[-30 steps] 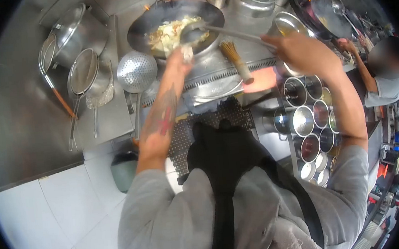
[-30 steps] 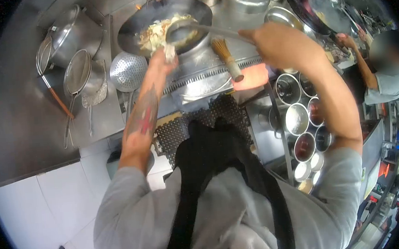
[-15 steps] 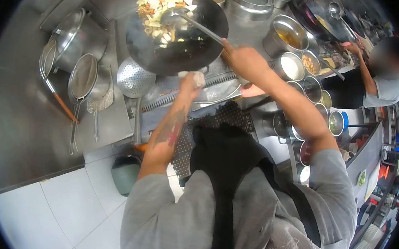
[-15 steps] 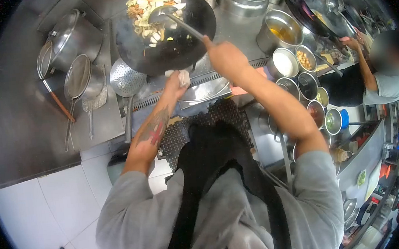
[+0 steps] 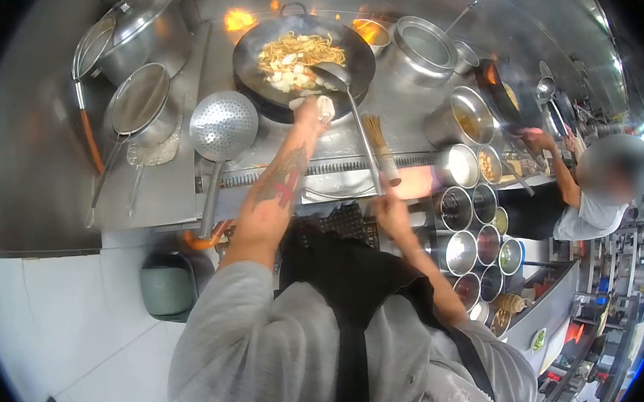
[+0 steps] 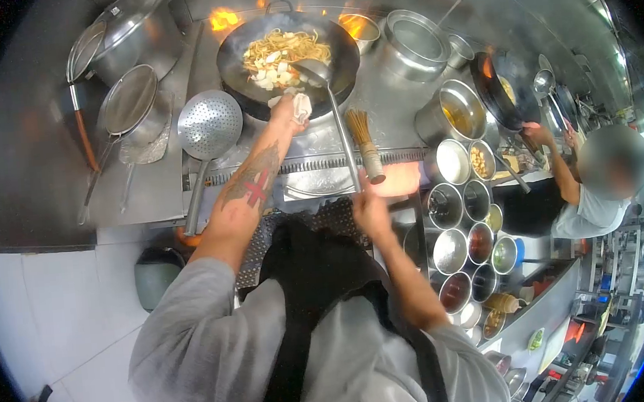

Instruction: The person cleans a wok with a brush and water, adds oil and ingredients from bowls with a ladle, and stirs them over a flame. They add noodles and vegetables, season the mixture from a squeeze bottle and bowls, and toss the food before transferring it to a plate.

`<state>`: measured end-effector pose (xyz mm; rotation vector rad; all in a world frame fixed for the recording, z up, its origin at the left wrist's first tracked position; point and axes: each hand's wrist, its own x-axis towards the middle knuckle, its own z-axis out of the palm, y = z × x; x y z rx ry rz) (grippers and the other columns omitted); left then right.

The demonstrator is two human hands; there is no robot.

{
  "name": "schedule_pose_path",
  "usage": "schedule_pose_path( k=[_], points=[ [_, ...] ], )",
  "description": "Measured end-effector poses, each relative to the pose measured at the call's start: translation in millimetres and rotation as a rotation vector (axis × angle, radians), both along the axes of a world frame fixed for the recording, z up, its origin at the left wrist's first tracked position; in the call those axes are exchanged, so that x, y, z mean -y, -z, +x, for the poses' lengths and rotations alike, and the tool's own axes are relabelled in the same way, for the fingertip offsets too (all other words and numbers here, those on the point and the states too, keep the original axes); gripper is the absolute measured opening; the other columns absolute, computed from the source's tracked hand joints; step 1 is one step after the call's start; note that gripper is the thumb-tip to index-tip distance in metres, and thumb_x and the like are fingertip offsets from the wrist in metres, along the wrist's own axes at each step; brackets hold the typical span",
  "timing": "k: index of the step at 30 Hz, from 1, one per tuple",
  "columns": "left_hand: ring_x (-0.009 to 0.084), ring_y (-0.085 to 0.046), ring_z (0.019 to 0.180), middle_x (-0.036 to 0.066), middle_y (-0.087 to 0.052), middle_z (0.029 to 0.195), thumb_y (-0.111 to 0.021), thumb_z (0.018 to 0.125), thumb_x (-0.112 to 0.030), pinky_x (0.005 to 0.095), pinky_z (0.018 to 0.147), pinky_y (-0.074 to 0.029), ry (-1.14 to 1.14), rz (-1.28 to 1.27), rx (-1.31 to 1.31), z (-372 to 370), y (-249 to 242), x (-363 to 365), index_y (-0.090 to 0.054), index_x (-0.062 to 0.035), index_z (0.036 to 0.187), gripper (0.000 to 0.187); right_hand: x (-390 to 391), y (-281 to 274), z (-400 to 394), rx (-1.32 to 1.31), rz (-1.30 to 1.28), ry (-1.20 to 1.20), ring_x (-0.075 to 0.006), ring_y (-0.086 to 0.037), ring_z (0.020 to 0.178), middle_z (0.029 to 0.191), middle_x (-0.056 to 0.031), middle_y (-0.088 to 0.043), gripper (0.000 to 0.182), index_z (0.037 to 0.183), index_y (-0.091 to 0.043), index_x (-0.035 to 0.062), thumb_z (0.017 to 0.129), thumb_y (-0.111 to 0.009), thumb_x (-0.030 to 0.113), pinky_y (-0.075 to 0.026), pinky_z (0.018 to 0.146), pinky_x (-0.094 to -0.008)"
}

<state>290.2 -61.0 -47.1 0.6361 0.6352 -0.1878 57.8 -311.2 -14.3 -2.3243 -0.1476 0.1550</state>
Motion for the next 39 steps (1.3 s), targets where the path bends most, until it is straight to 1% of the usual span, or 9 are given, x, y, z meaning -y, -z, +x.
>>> schedule_pose_path(
  k=[4,6,10,14,18,22,29,35,39],
  points=[
    [0.0241,-0.065,0.066,0.005,-0.066,0.083,-0.054,0.097,-0.024,0.0428,0.05,-0.048,-0.131,-0.044,-0.033,24,23,4,-0.058,-0.0148,0.104,0.012,41,-68,61,0.257,-0.362,-0.316,-0.0406,-0.067,0.076,0.073,-0.021,-0.066,0.053,0.14,-0.051,0.0085,0.088,-0.058,0.009,-0.053,0.071,-0.0458],
    [0.0247,-0.066,0.07,0.004,-0.065,0.083,-0.055,0.097,-0.022,0.0439,0.054,-0.051,-0.075,0.038,0.018,8,26,0,-0.059,-0.0139,0.105,0.012,56,-132,82,0.236,-0.699,-0.373,-0.0397,-0.066,0.084,0.089,-0.0234,-0.068,0.055,0.14,-0.051,0.0124,0.086,-0.061,0.008,-0.052,0.076,-0.0469],
    [0.0225,-0.063,0.065,0.004,-0.064,0.08,-0.048,0.1,-0.023,0.0388,0.052,-0.049,0.162,0.091,0.077,-99,-83,-4,-0.058,-0.0113,0.102,0.016,33,-274,67,0.123,-0.786,-0.43,-0.0384,-0.066,0.087,0.094,-0.0214,-0.068,0.054,0.138,-0.053,0.0144,0.085,-0.061,0.007,-0.051,0.076,-0.0487],
    [0.0212,-0.062,0.066,0.006,-0.065,0.083,-0.043,0.102,-0.025,0.0382,0.052,-0.05,0.109,0.024,0.075,-63,-108,-14,-0.059,-0.0105,0.102,0.022,9,-254,89,0.213,-0.78,-0.499,-0.0373,-0.067,0.088,0.097,-0.021,-0.069,0.053,0.138,-0.053,0.0162,0.086,-0.058,0.009,-0.053,0.076,-0.0489],
    [0.0237,-0.065,0.078,0.007,-0.065,0.091,-0.049,0.1,-0.026,0.0403,0.061,-0.055,0.079,0.046,0.185,-53,25,8,-0.057,-0.0087,0.11,0.021,-42,-181,113,0.218,-0.775,-0.407,-0.0382,-0.069,0.082,0.086,-0.0194,-0.069,0.043,0.134,-0.053,0.0003,0.092,-0.048,0.01,-0.056,0.072,-0.0489],
    [0.0233,-0.066,0.08,0.007,-0.065,0.09,-0.051,0.099,-0.022,0.0415,0.063,-0.056,0.109,0.141,0.113,-101,73,20,-0.058,-0.008,0.104,0.017,-46,-148,91,0.326,-0.735,-0.283,-0.0399,-0.068,0.081,0.084,-0.0203,-0.068,0.047,0.138,-0.047,-0.0033,0.092,-0.046,0.008,-0.056,0.073,-0.0489],
    [0.0231,-0.065,0.069,0.007,-0.064,0.085,-0.049,0.099,-0.019,0.04,0.055,-0.054,-0.055,0.093,0.088,-19,27,0,-0.057,-0.0089,0.099,0.013,-3,-172,28,0.257,-0.569,-0.152,-0.0405,-0.068,0.083,0.081,-0.0214,-0.068,0.062,0.146,-0.042,0.0078,0.086,-0.056,0.008,-0.053,0.075,-0.0505],
    [0.0216,-0.062,0.067,0.004,-0.063,0.077,-0.042,0.1,-0.028,0.0399,0.051,-0.045,0.173,0.093,-0.083,-1,-11,-15,-0.059,-0.0133,0.101,0.022,19,-170,22,0.231,-0.397,-0.171,-0.0378,-0.068,0.078,0.082,-0.0227,-0.068,0.069,0.141,-0.049,0.0092,0.08,-0.074,0.031,-0.054,0.074,-0.0472],
    [0.0206,-0.061,0.057,0.003,-0.063,0.074,-0.046,0.099,-0.025,0.0358,0.045,-0.046,0.072,0.058,-0.011,-26,-8,-8,-0.058,-0.0139,0.094,0.017,25,-239,40,0.191,-0.715,-0.344,-0.0383,-0.068,0.081,0.085,-0.022,-0.069,0.058,0.135,-0.055,0.0086,0.079,-0.055,0.0,-0.053,0.073,-0.0488]
  ],
)
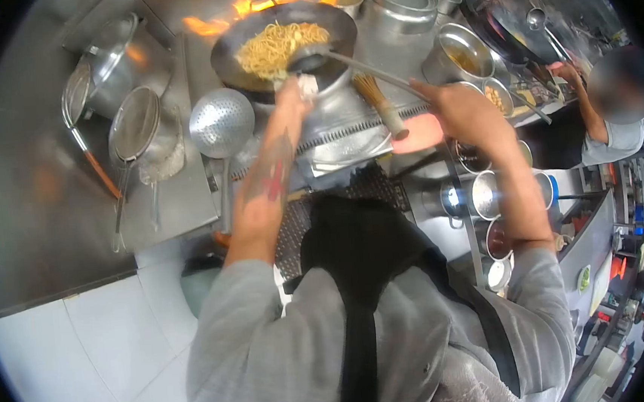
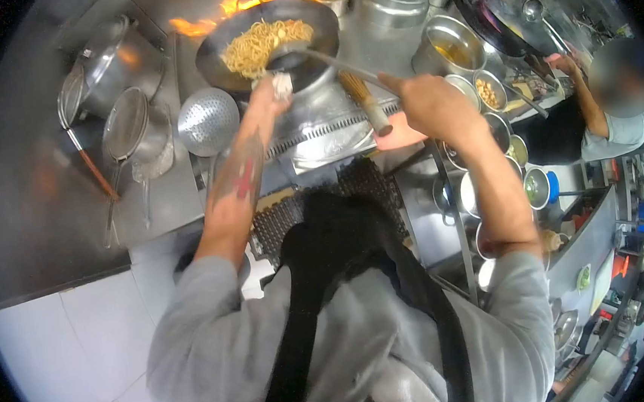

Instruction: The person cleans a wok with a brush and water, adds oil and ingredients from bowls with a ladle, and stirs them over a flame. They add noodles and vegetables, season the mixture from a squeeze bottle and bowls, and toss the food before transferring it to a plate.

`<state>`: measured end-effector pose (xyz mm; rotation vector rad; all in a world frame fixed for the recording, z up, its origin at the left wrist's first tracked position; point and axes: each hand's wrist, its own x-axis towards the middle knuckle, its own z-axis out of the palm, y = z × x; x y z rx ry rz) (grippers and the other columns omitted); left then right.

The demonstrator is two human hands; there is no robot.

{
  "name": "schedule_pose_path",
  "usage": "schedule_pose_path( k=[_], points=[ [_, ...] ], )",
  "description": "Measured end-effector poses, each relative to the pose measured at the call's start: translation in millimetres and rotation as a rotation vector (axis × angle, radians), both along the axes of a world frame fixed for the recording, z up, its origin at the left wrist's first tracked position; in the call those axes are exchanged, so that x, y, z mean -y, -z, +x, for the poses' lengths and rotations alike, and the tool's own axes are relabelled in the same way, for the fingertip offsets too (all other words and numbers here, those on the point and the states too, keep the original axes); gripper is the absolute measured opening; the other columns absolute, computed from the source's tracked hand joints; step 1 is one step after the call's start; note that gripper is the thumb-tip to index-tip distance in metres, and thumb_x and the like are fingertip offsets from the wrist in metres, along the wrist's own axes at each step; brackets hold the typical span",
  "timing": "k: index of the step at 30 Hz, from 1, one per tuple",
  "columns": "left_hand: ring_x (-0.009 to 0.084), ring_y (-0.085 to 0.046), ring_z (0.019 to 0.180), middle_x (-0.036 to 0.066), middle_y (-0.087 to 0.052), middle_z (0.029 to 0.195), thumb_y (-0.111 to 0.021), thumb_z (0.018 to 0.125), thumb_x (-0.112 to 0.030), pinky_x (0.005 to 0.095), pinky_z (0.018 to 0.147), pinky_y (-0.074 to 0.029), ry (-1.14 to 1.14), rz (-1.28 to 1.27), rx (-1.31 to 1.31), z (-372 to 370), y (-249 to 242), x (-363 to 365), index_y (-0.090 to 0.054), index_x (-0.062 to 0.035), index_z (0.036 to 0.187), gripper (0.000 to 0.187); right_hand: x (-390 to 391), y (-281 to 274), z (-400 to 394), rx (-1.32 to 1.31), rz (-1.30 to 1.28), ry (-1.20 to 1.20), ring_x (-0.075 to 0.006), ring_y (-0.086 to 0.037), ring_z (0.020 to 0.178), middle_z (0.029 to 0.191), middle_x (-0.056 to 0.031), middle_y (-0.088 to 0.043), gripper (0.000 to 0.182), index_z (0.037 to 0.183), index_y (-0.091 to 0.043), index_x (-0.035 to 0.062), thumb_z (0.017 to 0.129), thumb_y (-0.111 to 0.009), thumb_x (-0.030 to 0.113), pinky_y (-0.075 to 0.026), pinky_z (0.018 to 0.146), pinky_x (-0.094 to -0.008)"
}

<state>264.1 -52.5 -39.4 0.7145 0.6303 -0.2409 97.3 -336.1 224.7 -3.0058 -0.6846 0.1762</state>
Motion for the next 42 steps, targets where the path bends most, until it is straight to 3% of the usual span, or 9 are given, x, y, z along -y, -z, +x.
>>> schedule_pose_path(
  k=[7,13,20,25,29,35,36,41,42],
  points=[
    [0.0211,-0.065,0.066,0.005,-0.065,0.079,-0.047,0.101,-0.023,0.0355,0.055,-0.052,0.025,0.024,0.037,-36,-86,-6,-0.059,-0.0114,0.098,0.017,-37,14,23,0.072,-0.076,-0.116,-0.0387,-0.068,0.083,0.086,-0.0215,-0.068,0.046,0.133,-0.056,0.005,0.088,-0.049,0.01,-0.055,0.072,-0.0488],
    [0.0264,-0.066,0.083,0.01,-0.063,0.098,-0.047,0.098,-0.014,0.0436,0.07,-0.057,0.099,0.03,0.163,-55,95,13,-0.055,-0.0054,0.114,0.019,-63,110,49,0.251,0.084,0.01,-0.0395,-0.068,0.084,0.082,-0.0234,-0.068,0.05,0.14,-0.046,0.0016,0.091,-0.045,0.007,-0.055,0.069,-0.0498],
    [0.0257,-0.066,0.076,0.009,-0.063,0.088,-0.05,0.096,-0.013,0.0438,0.06,-0.056,-0.109,-0.022,0.148,-12,34,17,-0.056,-0.0072,0.1,0.009,-34,114,-34,0.15,0.429,0.166,-0.0447,-0.065,0.084,0.085,-0.0288,-0.064,0.054,0.144,-0.043,0.0046,0.091,-0.051,0.005,-0.051,0.074,-0.0498],
    [0.0215,-0.063,0.069,0.008,-0.064,0.084,-0.048,0.099,-0.02,0.037,0.051,-0.047,-0.145,-0.071,0.003,20,2,1,-0.057,-0.0113,0.1,0.012,-48,272,-51,0.317,0.776,0.164,-0.0405,-0.065,0.08,0.092,-0.0301,-0.063,0.053,0.144,-0.045,0.0044,0.091,-0.054,0.003,-0.051,0.075,-0.0455],
    [0.0253,-0.065,0.068,0.008,-0.065,0.086,-0.059,0.094,-0.02,0.0399,0.056,-0.052,0.276,-0.171,0.245,37,46,-39,-0.058,-0.0099,0.1,0.011,-42,252,-34,-0.112,0.834,0.381,-0.0237,-0.057,0.063,0.075,-0.0243,-0.058,0.052,0.143,-0.045,0.0024,0.092,-0.055,0.005,-0.047,0.065,-0.0384],
    [0.0215,-0.066,0.084,0.004,-0.065,0.09,-0.063,0.094,-0.03,0.0375,0.07,-0.057,0.348,-0.281,0.349,-92,27,-85,-0.064,-0.0121,0.103,0.021,-50,182,103,-0.001,0.67,0.422,-0.0434,-0.067,0.082,0.089,-0.0297,-0.066,0.05,0.138,-0.051,0.007,0.089,-0.055,0.016,-0.052,0.075,-0.048],
    [0.0203,-0.066,0.084,0.005,-0.066,0.092,-0.065,0.092,-0.035,0.0352,0.068,-0.056,0.137,0.265,0.15,-130,-9,-69,-0.064,-0.0114,0.103,0.026,-51,185,142,0.089,0.625,0.314,-0.0436,-0.067,0.084,0.091,-0.03,-0.067,0.05,0.137,-0.053,0.007,0.089,-0.054,0.017,-0.052,0.076,-0.0486],
    [0.0269,-0.067,0.088,0.014,-0.069,0.1,-0.065,0.085,-0.044,0.0426,0.073,-0.054,-0.016,0.638,-0.022,-188,77,-84,-0.069,0.0006,0.101,0.048,-99,137,239,-0.064,0.425,0.155,-0.0407,-0.067,0.096,0.102,-0.0249,-0.069,0.049,0.134,-0.057,0.0107,0.085,-0.054,0.015,-0.053,0.084,-0.046],
    [0.0312,-0.065,0.095,0.017,-0.068,0.104,-0.062,0.085,-0.046,0.0459,0.08,-0.052,0.188,1.258,-0.158,-196,77,-82,-0.067,0.0029,0.105,0.053,-105,124,243,-0.219,0.374,0.154,-0.0383,-0.067,0.099,0.106,-0.0225,-0.069,0.05,0.134,-0.058,0.0133,0.085,-0.054,0.015,-0.053,0.087,-0.0448]
  ],
)
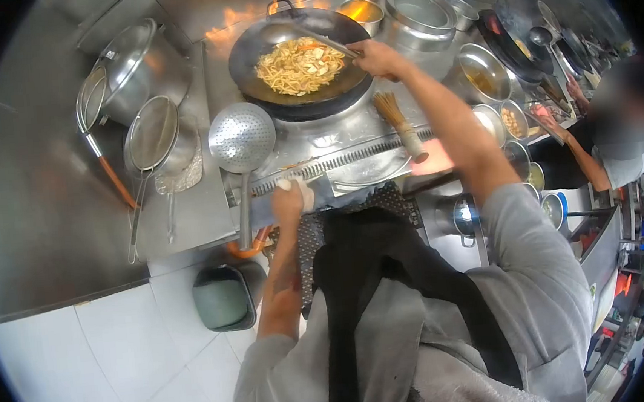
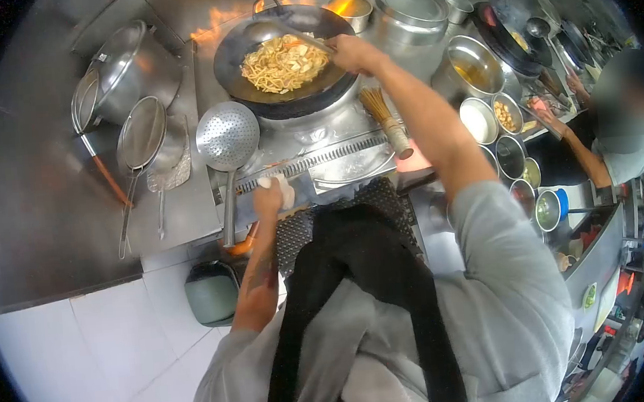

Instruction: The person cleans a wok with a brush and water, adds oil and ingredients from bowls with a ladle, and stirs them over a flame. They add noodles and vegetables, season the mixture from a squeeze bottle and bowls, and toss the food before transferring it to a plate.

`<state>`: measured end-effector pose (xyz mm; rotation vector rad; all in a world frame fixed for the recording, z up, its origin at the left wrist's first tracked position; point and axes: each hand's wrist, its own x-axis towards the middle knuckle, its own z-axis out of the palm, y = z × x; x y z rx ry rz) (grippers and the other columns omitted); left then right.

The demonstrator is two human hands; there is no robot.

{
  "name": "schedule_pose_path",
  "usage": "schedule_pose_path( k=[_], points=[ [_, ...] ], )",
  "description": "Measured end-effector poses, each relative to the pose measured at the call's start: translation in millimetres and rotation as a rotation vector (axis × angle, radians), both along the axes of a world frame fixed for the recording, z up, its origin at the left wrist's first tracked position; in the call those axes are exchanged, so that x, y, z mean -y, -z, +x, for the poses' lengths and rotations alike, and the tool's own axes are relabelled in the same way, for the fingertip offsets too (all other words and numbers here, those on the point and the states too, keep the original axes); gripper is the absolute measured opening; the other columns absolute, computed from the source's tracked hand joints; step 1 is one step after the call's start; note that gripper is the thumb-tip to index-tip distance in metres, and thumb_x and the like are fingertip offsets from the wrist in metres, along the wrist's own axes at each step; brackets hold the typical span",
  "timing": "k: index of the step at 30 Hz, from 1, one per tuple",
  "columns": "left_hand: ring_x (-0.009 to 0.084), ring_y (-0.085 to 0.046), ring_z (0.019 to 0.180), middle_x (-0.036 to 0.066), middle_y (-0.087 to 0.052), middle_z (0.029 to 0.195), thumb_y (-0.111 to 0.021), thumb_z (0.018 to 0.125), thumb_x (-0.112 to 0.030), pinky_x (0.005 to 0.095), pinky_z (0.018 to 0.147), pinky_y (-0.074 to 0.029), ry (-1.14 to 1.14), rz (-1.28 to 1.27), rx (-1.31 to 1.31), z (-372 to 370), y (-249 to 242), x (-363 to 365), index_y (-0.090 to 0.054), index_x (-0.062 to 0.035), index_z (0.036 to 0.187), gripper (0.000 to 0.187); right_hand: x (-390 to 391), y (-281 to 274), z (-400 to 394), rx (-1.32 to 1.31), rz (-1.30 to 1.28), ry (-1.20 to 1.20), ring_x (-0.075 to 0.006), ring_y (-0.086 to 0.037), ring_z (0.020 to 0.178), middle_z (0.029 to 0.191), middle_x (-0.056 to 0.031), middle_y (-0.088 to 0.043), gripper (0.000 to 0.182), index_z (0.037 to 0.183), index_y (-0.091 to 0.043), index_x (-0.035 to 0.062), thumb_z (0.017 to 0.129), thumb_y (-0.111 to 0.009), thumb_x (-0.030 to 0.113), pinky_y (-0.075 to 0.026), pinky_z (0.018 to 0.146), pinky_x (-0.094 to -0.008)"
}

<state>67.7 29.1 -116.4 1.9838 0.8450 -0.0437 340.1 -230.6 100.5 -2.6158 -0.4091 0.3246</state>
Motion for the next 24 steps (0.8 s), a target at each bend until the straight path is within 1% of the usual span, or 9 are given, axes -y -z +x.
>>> schedule_pose_path(
  k=[1,3,7,9,13,16,18,22,24],
  points=[
    [0.0355,-0.063,0.101,0.02,-0.066,0.108,-0.059,0.084,-0.047,0.0493,0.087,-0.05,0.151,0.622,-0.198,-6,-1,0,-0.065,0.0052,0.109,0.058,9,-3,2,-0.003,0.007,-0.004,-0.0383,-0.067,0.099,0.106,-0.0225,-0.069,0.05,0.134,-0.058,0.0133,0.085,-0.054,0.015,-0.053,0.087,-0.0448],
    [0.041,-0.059,0.109,0.024,-0.065,0.111,-0.057,0.081,-0.054,0.0543,0.094,-0.043,0.175,0.584,-0.188,-9,-5,0,-0.068,0.0026,0.106,0.062,49,-10,8,0.449,-0.108,-0.461,-0.0333,-0.069,0.093,0.105,-0.0171,-0.071,0.05,0.134,-0.059,0.0192,0.085,-0.054,0.013,-0.055,0.082,-0.0433],
    [0.0401,-0.058,0.11,0.023,-0.065,0.11,-0.059,0.08,-0.053,0.0546,0.09,-0.044,0.096,0.629,-0.125,-8,8,6,-0.071,-0.0012,0.101,0.057,83,-46,-15,0.503,-0.421,-0.404,-0.0315,-0.071,0.084,0.098,-0.0158,-0.071,0.051,0.136,-0.058,0.0226,0.086,-0.054,0.012,-0.057,0.076,-0.0441],
    [0.0401,-0.057,0.11,0.022,-0.064,0.11,-0.06,0.079,-0.052,0.0549,0.09,-0.044,0.06,0.673,-0.118,-6,7,8,-0.071,-0.0017,0.101,0.056,80,-29,-59,0.59,-0.461,-0.135,-0.0337,-0.07,0.081,0.096,-0.018,-0.071,0.048,0.134,-0.059,0.0202,0.087,-0.055,0.012,-0.056,0.072,-0.0453],
    [0.0391,-0.059,0.104,0.02,-0.063,0.107,-0.06,0.08,-0.049,0.0541,0.086,-0.045,0.152,0.749,-0.075,-11,2,13,-0.072,-0.0015,0.096,0.052,93,66,-143,0.054,0.336,0.122,-0.0243,-0.066,0.069,0.079,-0.0193,-0.065,0.05,0.141,-0.053,0.0175,0.091,-0.058,0.015,-0.051,0.066,-0.0384],
    [0.0381,-0.06,0.1,0.02,-0.063,0.105,-0.06,0.08,-0.049,0.0531,0.084,-0.045,0.15,0.804,-0.016,-11,25,3,-0.072,-0.0017,0.093,0.05,86,162,-183,0.23,0.62,0.113,-0.0213,-0.059,0.065,0.071,-0.0184,-0.058,0.053,0.145,-0.048,0.0146,0.093,-0.059,0.015,-0.048,0.065,-0.0358],
    [0.0375,-0.06,0.098,0.021,-0.063,0.104,-0.061,0.081,-0.053,0.0531,0.083,-0.046,0.167,0.77,-0.016,-13,20,2,-0.073,-0.0016,0.088,0.053,82,157,-204,0.07,0.533,0.312,-0.0223,-0.057,0.064,0.069,-0.0176,-0.055,0.051,0.143,-0.048,0.0108,0.094,-0.06,0.014,-0.047,0.066,-0.0356],
    [0.0391,-0.055,0.111,0.026,-0.059,0.119,-0.061,0.081,-0.06,0.0522,0.095,-0.039,0.194,0.516,-0.078,-7,1,2,-0.07,0.0028,0.101,0.067,134,49,-239,0.05,0.381,0.128,-0.0235,-0.064,0.071,0.079,-0.0195,-0.064,0.05,0.142,-0.05,0.0124,0.094,-0.061,0.015,-0.05,0.072,-0.0346],
    [0.0387,-0.052,0.116,0.026,-0.057,0.122,-0.066,0.081,-0.058,0.0512,0.096,-0.038,0.051,0.739,0.044,-4,-17,18,-0.064,0.001,0.117,0.07,140,4,-245,0.079,0.288,-0.043,-0.0325,-0.068,0.076,0.08,-0.0207,-0.067,0.05,0.141,-0.051,0.0147,0.092,-0.059,0.012,-0.051,0.074,-0.0415]
  ],
)
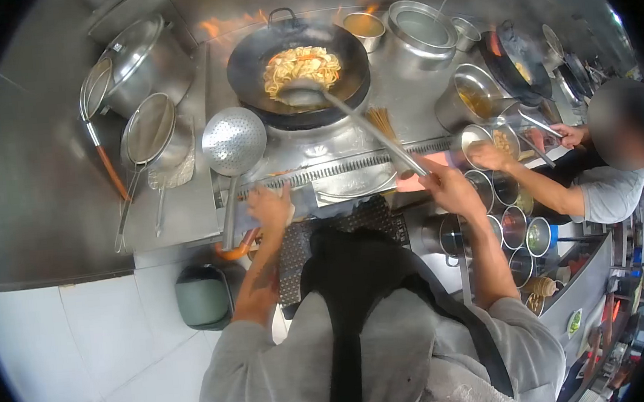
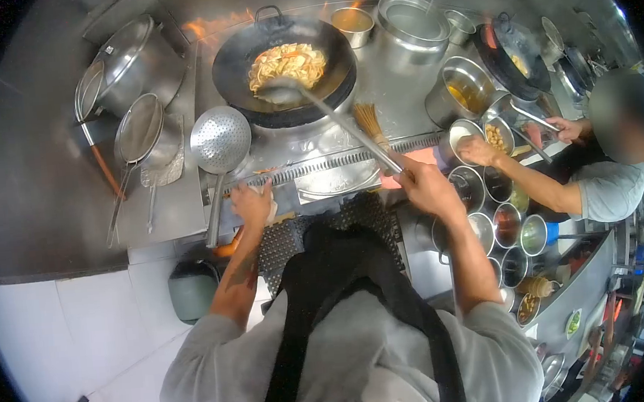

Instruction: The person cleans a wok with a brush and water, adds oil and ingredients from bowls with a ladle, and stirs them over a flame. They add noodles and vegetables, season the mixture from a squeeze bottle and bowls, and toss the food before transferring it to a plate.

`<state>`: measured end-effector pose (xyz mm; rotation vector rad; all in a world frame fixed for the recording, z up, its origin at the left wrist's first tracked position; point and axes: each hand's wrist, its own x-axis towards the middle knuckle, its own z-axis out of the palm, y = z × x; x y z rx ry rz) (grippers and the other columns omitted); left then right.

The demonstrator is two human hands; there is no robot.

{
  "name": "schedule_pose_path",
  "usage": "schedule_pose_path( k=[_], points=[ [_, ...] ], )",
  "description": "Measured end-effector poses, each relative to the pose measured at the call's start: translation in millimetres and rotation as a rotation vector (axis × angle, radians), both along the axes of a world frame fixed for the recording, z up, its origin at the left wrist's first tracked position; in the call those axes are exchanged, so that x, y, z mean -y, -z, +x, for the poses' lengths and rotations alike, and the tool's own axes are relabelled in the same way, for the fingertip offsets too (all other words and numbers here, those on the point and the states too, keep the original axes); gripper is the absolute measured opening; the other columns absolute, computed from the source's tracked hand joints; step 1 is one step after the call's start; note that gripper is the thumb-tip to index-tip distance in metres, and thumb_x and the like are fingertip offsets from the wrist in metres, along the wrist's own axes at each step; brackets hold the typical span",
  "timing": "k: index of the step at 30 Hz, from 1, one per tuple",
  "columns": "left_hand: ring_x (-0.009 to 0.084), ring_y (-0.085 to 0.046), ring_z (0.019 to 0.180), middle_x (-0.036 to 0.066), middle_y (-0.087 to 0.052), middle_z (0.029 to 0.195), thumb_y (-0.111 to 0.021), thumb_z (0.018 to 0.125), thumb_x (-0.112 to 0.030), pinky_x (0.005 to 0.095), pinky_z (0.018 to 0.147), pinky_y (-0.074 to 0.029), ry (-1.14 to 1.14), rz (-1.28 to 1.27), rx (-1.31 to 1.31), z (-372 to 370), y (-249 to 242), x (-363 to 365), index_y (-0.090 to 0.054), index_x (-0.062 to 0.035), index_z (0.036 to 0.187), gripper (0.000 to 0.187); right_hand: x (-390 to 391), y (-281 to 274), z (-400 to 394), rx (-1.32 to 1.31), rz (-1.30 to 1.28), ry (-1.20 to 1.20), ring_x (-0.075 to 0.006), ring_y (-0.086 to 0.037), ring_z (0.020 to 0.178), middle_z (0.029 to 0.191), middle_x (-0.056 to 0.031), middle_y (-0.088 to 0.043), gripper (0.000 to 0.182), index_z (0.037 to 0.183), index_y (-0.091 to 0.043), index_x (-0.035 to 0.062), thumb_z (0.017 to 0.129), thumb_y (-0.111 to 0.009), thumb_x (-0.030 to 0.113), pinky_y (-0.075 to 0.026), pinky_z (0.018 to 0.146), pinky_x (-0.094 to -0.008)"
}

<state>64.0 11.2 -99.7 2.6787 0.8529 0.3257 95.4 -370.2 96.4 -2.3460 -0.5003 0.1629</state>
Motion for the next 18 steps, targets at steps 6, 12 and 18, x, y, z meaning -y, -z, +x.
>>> schedule_pose_path(
  k=[6,12,18],
  points=[
    [0.0325,-0.052,0.113,0.011,-0.06,0.117,-0.069,0.085,-0.028,0.0477,0.096,-0.036,0.778,0.014,0.704,122,-72,77,-0.066,-0.009,0.105,0.028,-54,41,53,0.048,-0.174,0.11,-0.0332,-0.068,0.068,0.079,-0.0226,-0.068,0.049,0.138,-0.053,0.0116,0.09,-0.059,0.015,-0.054,0.069,-0.0411],
    [0.0361,-0.065,0.091,0.017,-0.07,0.09,-0.072,0.082,-0.03,0.0456,0.081,-0.047,0.696,-0.254,0.137,193,-100,76,-0.072,-0.0049,0.086,0.026,-59,63,-51,0.041,0.135,0.508,-0.0367,-0.068,0.073,0.077,-0.0251,-0.065,0.055,0.142,-0.049,0.0092,0.088,-0.06,0.005,-0.052,0.069,-0.043],
    [0.0389,-0.066,0.087,0.019,-0.07,0.085,-0.073,0.082,-0.033,0.0477,0.081,-0.05,0.679,-0.217,0.161,189,-83,76,-0.073,-0.0076,0.089,0.027,14,108,-112,0.025,-0.326,0.667,-0.0429,-0.067,0.082,0.091,-0.0277,-0.066,0.056,0.142,-0.049,0.0171,0.088,-0.06,0.011,-0.052,0.075,-0.0527]
  ],
)
